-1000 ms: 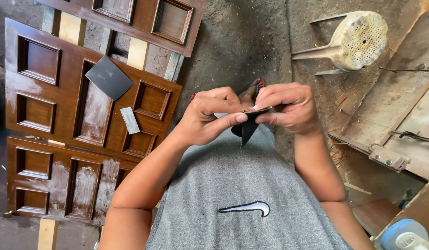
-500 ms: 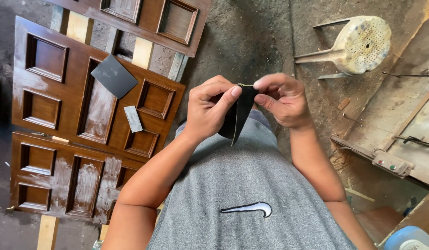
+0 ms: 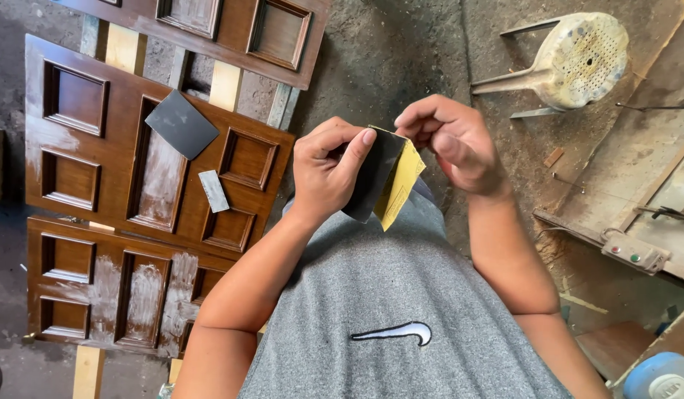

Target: The person sands the surface of a wooden door using a sanding block. They then tear a sheet of sandpaper into smaller pieces and continue sanding the door with the smaller pieces.

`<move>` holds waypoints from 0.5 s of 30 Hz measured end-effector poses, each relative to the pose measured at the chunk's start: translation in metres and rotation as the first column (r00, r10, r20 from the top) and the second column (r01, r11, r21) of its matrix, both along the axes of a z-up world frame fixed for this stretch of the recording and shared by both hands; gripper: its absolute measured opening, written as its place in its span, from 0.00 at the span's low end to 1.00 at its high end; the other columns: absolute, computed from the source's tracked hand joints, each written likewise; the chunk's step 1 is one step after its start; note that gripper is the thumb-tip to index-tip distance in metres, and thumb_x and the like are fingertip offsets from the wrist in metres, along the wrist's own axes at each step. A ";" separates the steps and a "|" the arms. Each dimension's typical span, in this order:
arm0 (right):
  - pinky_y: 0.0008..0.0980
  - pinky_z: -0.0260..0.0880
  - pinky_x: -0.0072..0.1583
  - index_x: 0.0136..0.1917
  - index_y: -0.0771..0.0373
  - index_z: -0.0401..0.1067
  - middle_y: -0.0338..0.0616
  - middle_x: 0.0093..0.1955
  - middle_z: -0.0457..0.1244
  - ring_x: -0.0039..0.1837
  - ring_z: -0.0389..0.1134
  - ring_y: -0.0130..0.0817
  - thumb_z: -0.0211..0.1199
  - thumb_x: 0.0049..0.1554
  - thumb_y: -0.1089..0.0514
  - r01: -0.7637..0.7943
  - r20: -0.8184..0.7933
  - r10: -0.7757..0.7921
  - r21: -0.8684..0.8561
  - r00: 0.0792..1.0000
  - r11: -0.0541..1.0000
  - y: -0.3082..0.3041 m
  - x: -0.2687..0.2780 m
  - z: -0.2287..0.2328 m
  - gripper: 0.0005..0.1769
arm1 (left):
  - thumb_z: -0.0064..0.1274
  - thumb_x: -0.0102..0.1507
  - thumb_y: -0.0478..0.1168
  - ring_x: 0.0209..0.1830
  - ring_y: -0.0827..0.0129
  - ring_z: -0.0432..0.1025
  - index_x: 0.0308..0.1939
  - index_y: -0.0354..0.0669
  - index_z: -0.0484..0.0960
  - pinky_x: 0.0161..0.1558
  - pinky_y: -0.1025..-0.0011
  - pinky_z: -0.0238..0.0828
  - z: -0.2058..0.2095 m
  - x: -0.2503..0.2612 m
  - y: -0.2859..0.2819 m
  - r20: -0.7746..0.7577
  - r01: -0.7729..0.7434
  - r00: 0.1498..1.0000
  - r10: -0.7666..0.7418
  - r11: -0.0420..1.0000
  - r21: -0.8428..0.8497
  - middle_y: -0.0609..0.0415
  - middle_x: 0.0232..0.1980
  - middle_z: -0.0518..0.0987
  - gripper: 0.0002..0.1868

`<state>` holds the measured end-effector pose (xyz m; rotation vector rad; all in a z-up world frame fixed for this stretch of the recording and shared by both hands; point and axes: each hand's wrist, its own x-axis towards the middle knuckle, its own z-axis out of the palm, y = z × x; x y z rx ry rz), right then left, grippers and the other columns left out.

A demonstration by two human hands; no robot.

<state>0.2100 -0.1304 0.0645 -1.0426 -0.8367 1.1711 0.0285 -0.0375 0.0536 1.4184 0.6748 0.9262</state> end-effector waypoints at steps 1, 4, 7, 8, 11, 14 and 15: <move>0.20 0.60 0.43 0.54 0.77 0.71 0.53 0.38 0.66 0.37 0.58 0.22 0.64 0.55 0.39 -0.041 0.119 0.048 -0.060 0.992 0.997 0.001 0.002 0.008 0.35 | 0.60 0.67 0.37 0.24 0.75 0.67 0.36 0.42 0.89 0.28 0.75 0.64 -0.001 -0.001 0.000 -0.003 0.003 1.000 -0.003 1.000 0.004 0.53 0.25 0.77 0.06; 0.22 0.61 0.39 0.45 0.73 0.77 0.47 0.32 0.65 0.35 0.59 0.22 0.67 0.56 0.57 -0.117 0.314 0.184 -0.221 0.931 0.968 0.012 0.008 0.033 0.13 | 0.61 0.67 0.36 0.23 0.75 0.67 0.36 0.42 0.89 0.28 0.75 0.63 -0.003 0.001 -0.001 -0.012 0.020 1.000 -0.020 1.000 0.015 0.53 0.25 0.76 0.05; 0.24 0.63 0.39 0.39 0.67 0.78 0.44 0.29 0.65 0.34 0.61 0.23 0.67 0.57 0.66 -0.172 0.384 0.301 -0.335 0.873 0.926 0.019 0.015 0.041 0.04 | 0.61 0.67 0.36 0.23 0.75 0.67 0.36 0.41 0.89 0.27 0.75 0.63 0.000 0.000 0.002 -0.019 0.075 0.997 -0.075 0.997 -0.007 0.53 0.24 0.76 0.06; 0.24 0.63 0.39 0.38 0.66 0.78 0.42 0.27 0.65 0.34 0.61 0.21 0.66 0.57 0.67 -0.195 0.382 0.330 -0.351 0.863 0.916 0.019 0.019 0.041 0.06 | 0.60 0.67 0.37 0.24 0.75 0.67 0.36 0.41 0.89 0.27 0.74 0.63 0.002 0.000 0.004 -0.020 0.117 0.993 -0.118 0.992 -0.038 0.52 0.25 0.76 0.06; 0.23 0.62 0.40 0.37 0.64 0.79 0.38 0.27 0.63 0.36 0.58 0.19 0.66 0.57 0.67 -0.267 0.315 0.383 -0.355 0.868 0.896 0.018 0.026 0.039 0.07 | 0.58 0.67 0.36 0.24 0.78 0.64 0.33 0.43 0.88 0.28 0.77 0.65 0.000 -0.001 0.007 0.070 0.241 0.970 -0.232 0.958 -0.157 0.57 0.23 0.75 0.08; 0.21 0.55 0.38 0.35 0.64 0.77 0.35 0.25 0.60 0.34 0.54 0.19 0.65 0.56 0.65 -0.318 0.237 0.417 -0.363 0.877 0.876 0.017 0.033 0.026 0.08 | 0.59 0.65 0.35 0.20 0.75 0.63 0.29 0.43 0.87 0.26 0.75 0.61 0.000 0.003 0.007 0.072 0.257 0.965 -0.253 0.965 -0.054 0.57 0.21 0.72 0.09; 0.21 0.55 0.38 0.35 0.64 0.77 0.35 0.25 0.60 0.34 0.54 0.19 0.65 0.56 0.65 -0.322 0.235 0.420 -0.363 0.876 0.874 0.019 0.030 0.027 0.08 | 0.59 0.65 0.35 0.20 0.75 0.63 0.29 0.43 0.87 0.26 0.75 0.61 -0.004 0.004 0.007 0.071 0.254 0.966 -0.250 0.966 -0.055 0.57 0.21 0.72 0.09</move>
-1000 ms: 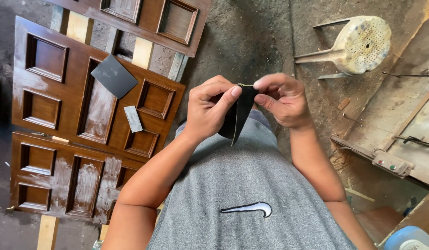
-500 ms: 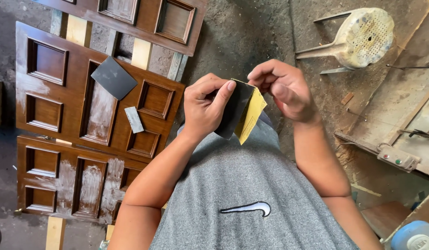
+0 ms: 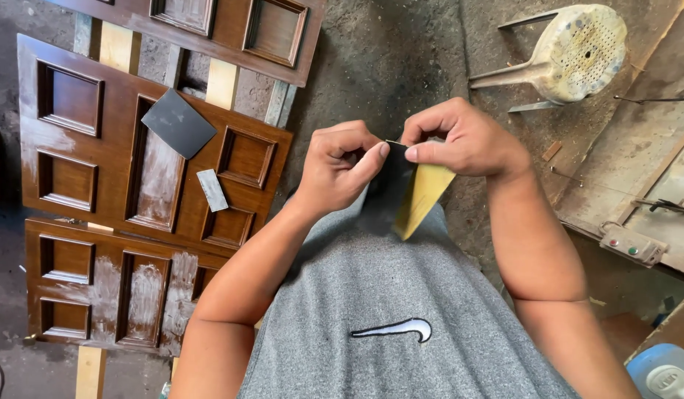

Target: The person sands the surface of a wooden door using a sanding block. They then tear a sheet of sandpaper into smaller pieces and continue sanding the door with the smaller pieces.

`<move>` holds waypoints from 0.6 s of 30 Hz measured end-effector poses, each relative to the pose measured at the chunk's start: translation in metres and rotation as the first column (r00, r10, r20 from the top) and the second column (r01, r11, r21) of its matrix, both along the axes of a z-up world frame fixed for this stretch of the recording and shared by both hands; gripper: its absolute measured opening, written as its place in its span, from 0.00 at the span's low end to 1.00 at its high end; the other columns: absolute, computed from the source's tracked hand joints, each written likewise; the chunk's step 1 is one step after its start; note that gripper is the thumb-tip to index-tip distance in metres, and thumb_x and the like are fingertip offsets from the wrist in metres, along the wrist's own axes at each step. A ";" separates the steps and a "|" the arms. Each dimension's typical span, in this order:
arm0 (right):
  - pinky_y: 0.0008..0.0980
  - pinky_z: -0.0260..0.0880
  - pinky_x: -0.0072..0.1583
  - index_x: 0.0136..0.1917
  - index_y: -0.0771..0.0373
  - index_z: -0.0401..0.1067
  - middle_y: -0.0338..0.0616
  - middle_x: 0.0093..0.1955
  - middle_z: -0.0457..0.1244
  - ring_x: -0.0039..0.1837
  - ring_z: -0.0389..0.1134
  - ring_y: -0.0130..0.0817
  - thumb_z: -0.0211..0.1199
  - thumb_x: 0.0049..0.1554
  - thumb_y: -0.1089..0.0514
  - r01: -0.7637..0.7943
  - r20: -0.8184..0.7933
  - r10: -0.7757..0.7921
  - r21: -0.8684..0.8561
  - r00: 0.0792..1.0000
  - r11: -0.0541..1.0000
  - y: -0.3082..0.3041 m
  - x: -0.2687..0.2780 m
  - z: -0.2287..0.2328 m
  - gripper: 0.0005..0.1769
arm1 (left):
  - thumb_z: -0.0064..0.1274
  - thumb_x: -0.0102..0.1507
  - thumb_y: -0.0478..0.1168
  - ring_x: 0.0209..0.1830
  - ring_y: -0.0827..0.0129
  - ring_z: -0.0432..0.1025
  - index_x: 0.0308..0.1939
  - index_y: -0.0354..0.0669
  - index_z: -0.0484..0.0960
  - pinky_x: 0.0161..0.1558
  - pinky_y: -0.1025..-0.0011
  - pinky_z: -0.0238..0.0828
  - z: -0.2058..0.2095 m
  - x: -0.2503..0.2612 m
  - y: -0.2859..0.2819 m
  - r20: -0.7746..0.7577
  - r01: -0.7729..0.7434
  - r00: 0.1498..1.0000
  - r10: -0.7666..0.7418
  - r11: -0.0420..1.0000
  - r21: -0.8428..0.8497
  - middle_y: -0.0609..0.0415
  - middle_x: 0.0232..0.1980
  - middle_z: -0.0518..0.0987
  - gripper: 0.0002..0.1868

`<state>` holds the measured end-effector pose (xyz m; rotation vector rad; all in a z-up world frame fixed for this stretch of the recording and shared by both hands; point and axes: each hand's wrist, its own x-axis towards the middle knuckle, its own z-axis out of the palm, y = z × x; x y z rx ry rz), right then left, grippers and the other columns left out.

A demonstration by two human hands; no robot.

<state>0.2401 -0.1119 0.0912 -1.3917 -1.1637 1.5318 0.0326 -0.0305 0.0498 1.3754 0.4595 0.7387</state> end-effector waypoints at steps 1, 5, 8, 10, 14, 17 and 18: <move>0.24 0.59 0.39 0.35 0.64 0.77 0.37 0.28 0.62 0.36 0.57 0.20 0.65 0.57 0.65 -0.023 0.009 0.023 0.022 1.000 0.999 0.002 -0.001 0.002 0.08 | 0.59 0.65 0.35 0.19 0.75 0.62 0.28 0.43 0.85 0.25 0.75 0.60 -0.003 0.002 0.001 0.009 -0.019 1.000 0.018 0.999 0.038 0.57 0.20 0.71 0.10; 0.29 0.63 0.41 0.35 0.65 0.77 0.42 0.30 0.62 0.37 0.59 0.24 0.65 0.58 0.66 -0.057 -0.022 0.059 0.080 0.998 0.995 0.002 0.005 -0.004 0.09 | 0.56 0.66 0.35 0.20 0.73 0.62 0.25 0.43 0.81 0.25 0.74 0.59 -0.004 0.010 0.011 0.021 0.084 0.996 -0.086 0.995 0.051 0.56 0.20 0.69 0.13; 0.26 0.62 0.41 0.36 0.65 0.77 0.38 0.32 0.61 0.37 0.59 0.22 0.65 0.58 0.66 -0.011 -0.109 0.019 0.077 0.994 0.997 -0.006 0.018 -0.005 0.08 | 0.48 0.71 0.36 0.24 0.73 0.59 0.26 0.42 0.77 0.29 0.72 0.61 0.002 0.020 0.013 0.062 0.235 0.970 -0.236 0.972 0.014 0.54 0.21 0.67 0.16; 0.25 0.62 0.41 0.36 0.66 0.77 0.38 0.32 0.60 0.37 0.59 0.21 0.65 0.58 0.66 0.011 -0.128 0.000 0.082 0.992 0.997 -0.011 0.027 -0.010 0.08 | 0.47 0.72 0.37 0.24 0.70 0.60 0.27 0.42 0.75 0.29 0.71 0.61 0.003 0.030 0.013 0.069 0.243 0.966 -0.248 0.967 0.072 0.54 0.22 0.67 0.16; 0.25 0.60 0.41 0.38 0.69 0.75 0.41 0.34 0.61 0.37 0.58 0.22 0.63 0.60 0.67 0.088 -0.114 -0.072 0.140 0.991 0.986 -0.020 0.048 -0.017 0.08 | 0.50 0.72 0.38 0.24 0.62 0.65 0.32 0.41 0.75 0.31 0.67 0.65 0.011 0.050 0.013 0.047 0.206 0.974 -0.222 0.953 0.222 0.51 0.25 0.69 0.13; 0.26 0.61 0.41 0.38 0.69 0.75 0.41 0.34 0.62 0.37 0.58 0.23 0.62 0.61 0.68 0.077 -0.090 -0.063 0.168 0.994 0.983 -0.022 0.063 -0.003 0.09 | 0.42 0.75 0.42 0.23 0.64 0.60 0.27 0.41 0.70 0.29 0.66 0.63 0.021 0.059 0.015 -0.073 0.450 0.893 -0.444 0.885 0.123 0.48 0.22 0.65 0.21; 0.26 0.61 0.41 0.38 0.69 0.75 0.41 0.34 0.62 0.37 0.58 0.23 0.62 0.61 0.68 0.082 -0.095 -0.066 0.168 0.993 0.982 -0.025 0.072 -0.006 0.09 | 0.42 0.75 0.42 0.23 0.64 0.60 0.27 0.41 0.70 0.29 0.66 0.63 0.023 0.067 0.011 -0.077 0.454 0.891 -0.447 0.883 0.121 0.48 0.22 0.65 0.21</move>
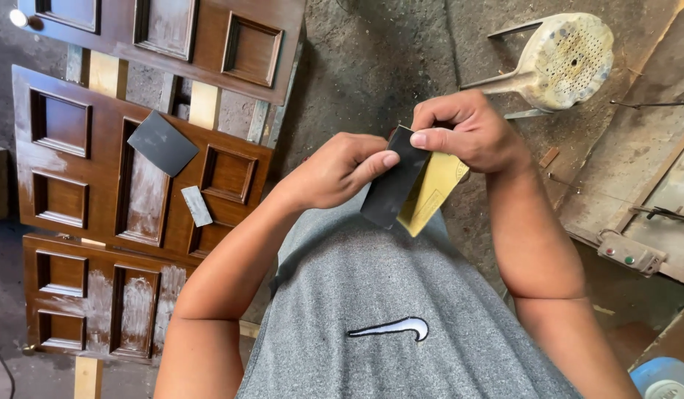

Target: The person sands the surface of a wooden door using a sanding block. They then tear a sheet of sandpaper into smaller pieces and continue sanding the door with the smaller pieces.

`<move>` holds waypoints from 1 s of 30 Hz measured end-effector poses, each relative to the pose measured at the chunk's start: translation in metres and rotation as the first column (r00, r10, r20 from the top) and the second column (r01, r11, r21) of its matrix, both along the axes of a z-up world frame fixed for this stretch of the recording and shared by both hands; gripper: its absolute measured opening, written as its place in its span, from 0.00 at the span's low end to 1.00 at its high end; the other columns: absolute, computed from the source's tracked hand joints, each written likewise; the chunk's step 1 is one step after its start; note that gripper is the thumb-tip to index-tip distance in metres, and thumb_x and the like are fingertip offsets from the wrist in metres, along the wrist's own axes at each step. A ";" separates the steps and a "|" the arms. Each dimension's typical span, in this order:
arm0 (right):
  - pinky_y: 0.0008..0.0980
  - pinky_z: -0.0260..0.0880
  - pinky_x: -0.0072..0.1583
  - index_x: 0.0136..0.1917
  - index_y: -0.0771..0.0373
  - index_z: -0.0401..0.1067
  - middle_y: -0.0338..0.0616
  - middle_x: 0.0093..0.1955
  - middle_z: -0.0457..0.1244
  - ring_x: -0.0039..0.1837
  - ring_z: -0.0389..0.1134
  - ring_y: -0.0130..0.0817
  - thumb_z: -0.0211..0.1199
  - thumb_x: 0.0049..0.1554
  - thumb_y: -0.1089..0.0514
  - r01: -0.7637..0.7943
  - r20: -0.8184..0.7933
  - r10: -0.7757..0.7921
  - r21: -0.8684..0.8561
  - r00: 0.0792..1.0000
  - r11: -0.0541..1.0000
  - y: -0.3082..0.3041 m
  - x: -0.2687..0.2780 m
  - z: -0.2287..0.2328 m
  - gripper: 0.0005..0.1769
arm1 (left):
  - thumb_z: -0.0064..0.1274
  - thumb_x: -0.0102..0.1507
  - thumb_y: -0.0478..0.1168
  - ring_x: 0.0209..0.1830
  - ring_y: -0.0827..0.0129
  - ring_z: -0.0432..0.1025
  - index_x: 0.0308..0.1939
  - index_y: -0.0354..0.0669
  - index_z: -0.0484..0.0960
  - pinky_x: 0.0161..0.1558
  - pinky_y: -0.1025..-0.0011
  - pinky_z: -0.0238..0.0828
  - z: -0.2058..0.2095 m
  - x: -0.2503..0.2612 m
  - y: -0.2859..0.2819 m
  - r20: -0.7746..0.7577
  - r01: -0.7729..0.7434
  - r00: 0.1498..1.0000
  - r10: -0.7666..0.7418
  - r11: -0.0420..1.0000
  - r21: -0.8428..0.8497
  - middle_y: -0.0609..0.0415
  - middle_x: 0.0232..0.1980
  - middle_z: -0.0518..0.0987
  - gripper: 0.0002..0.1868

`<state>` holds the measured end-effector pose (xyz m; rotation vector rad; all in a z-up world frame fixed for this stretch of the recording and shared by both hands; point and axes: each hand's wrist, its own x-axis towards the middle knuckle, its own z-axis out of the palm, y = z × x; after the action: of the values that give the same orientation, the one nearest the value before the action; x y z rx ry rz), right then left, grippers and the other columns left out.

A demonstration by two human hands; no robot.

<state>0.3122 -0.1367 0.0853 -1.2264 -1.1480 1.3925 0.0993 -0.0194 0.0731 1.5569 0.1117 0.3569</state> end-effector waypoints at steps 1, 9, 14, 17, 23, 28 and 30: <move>0.25 0.60 0.40 0.37 0.69 0.74 0.40 0.32 0.60 0.36 0.57 0.22 0.62 0.60 0.68 0.002 -0.005 -0.002 0.018 1.000 1.000 -0.002 0.011 -0.002 0.09 | 0.43 0.74 0.41 0.21 0.59 0.61 0.26 0.40 0.69 0.28 0.64 0.63 0.002 0.010 -0.002 -0.014 0.007 1.000 -0.007 1.000 0.031 0.46 0.21 0.65 0.21; 0.22 0.58 0.39 0.36 0.70 0.73 0.40 0.32 0.59 0.36 0.56 0.20 0.63 0.60 0.69 0.031 -0.020 -0.030 0.072 0.999 0.997 -0.020 0.091 0.005 0.10 | 0.46 0.74 0.43 0.20 0.64 0.64 0.24 0.41 0.71 0.27 0.67 0.65 -0.007 0.085 -0.020 -0.040 0.057 0.998 -0.055 0.997 0.052 0.49 0.19 0.69 0.22; 0.22 0.59 0.39 0.37 0.70 0.73 0.42 0.33 0.60 0.36 0.58 0.19 0.63 0.60 0.69 -0.003 0.003 0.003 0.075 1.000 0.997 -0.034 0.149 0.005 0.09 | 0.49 0.73 0.46 0.18 0.75 0.58 0.20 0.46 0.70 0.24 0.75 0.60 -0.009 0.128 -0.041 -0.173 0.067 0.983 -0.059 0.997 0.039 0.57 0.16 0.65 0.25; 0.24 0.60 0.40 0.37 0.70 0.74 0.42 0.34 0.62 0.38 0.58 0.20 0.63 0.61 0.69 -0.035 0.017 0.034 0.070 0.999 0.997 -0.037 0.171 0.007 0.09 | 0.52 0.71 0.46 0.16 0.65 0.58 0.21 0.38 0.71 0.22 0.66 0.59 0.004 0.150 -0.045 -0.234 0.168 0.961 -0.149 0.984 0.062 0.47 0.16 0.65 0.24; 0.22 0.59 0.39 0.38 0.70 0.75 0.42 0.33 0.62 0.35 0.58 0.20 0.63 0.60 0.69 -0.063 -0.048 0.067 0.091 0.997 0.994 -0.042 0.204 -0.001 0.08 | 0.53 0.71 0.47 0.15 0.71 0.54 0.19 0.42 0.68 0.21 0.73 0.55 0.006 0.167 -0.059 -0.322 0.144 0.941 -0.102 0.984 0.108 0.53 0.15 0.61 0.27; 0.21 0.59 0.38 0.38 0.71 0.75 0.42 0.32 0.61 0.34 0.58 0.19 0.63 0.60 0.70 -0.055 -0.111 0.069 0.123 0.991 0.991 -0.040 0.212 -0.007 0.08 | 0.54 0.70 0.48 0.15 0.71 0.54 0.19 0.43 0.68 0.20 0.72 0.55 0.012 0.170 -0.063 -0.387 0.179 0.916 -0.108 0.972 0.155 0.52 0.15 0.64 0.27; 0.21 0.59 0.38 0.38 0.71 0.75 0.42 0.32 0.61 0.34 0.58 0.19 0.63 0.60 0.70 -0.055 -0.122 0.072 0.135 0.990 0.989 -0.040 0.215 -0.012 0.08 | 0.55 0.69 0.50 0.15 0.69 0.54 0.19 0.43 0.67 0.20 0.71 0.55 0.015 0.172 -0.061 -0.409 0.189 0.906 -0.107 0.968 0.165 0.51 0.15 0.64 0.27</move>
<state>0.5273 -0.1766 0.0734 -1.0021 -1.1792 1.3977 0.2715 -0.0805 0.0882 1.8123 0.2779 -0.0784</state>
